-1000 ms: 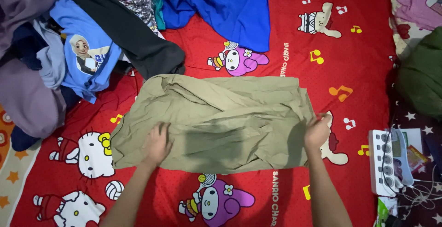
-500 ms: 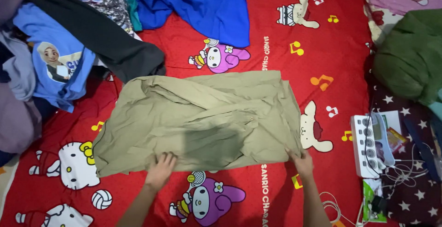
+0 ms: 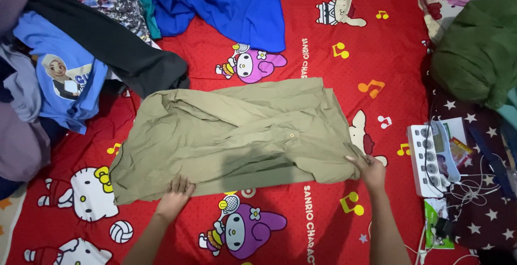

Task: Folding shirts on a bed.

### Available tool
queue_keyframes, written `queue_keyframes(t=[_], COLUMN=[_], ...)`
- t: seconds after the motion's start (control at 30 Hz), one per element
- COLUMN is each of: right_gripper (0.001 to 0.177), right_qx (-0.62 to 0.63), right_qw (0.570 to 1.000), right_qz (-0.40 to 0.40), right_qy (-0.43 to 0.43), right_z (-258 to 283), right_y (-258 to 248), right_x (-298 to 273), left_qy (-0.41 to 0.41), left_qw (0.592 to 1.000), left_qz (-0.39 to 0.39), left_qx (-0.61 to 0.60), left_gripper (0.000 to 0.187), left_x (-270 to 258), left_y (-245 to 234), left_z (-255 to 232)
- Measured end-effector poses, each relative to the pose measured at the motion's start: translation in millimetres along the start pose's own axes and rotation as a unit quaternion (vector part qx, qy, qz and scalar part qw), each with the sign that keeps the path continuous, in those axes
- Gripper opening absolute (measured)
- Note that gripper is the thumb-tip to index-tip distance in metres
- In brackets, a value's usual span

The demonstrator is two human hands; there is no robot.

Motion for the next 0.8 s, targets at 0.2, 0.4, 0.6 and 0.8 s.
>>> queue_keyframes(t=[0.2, 0.4, 0.6, 0.8], right_gripper=[0.057, 0.046, 0.079, 0.024], right_qx=[-0.067, -0.182, -0.116, 0.262], right_qw=[0.99, 0.968, 0.956, 0.892], right_qz=[-0.11, -0.171, 0.101, 0.147], right_qy=[0.06, 0.005, 0.248, 0.338], right_z=[-31, -80, -121, -154], right_y=[11, 28, 44, 67], right_x=[-14, -37, -36, -43], left_qy=[-0.031, 0.001, 0.003, -0.162], left_qw=[0.934, 0.996, 0.959, 0.984], left_qz=[-0.349, 0.088, -0.281, -0.071], left_qx=[0.066, 0.019, 0.037, -0.032], left_gripper=[0.047, 0.087, 0.059, 0.065], left_x=[-9, -36, -30, -11], left_y=[17, -7, -1, 22], left_z=[-7, -8, -19, -13])
Point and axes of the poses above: each hand's wrist, its own x-axis towards the middle knuckle, its own y-axis out of the palm, z = x × y, the point moved 2 cm from there along x, towards the middle knuckle
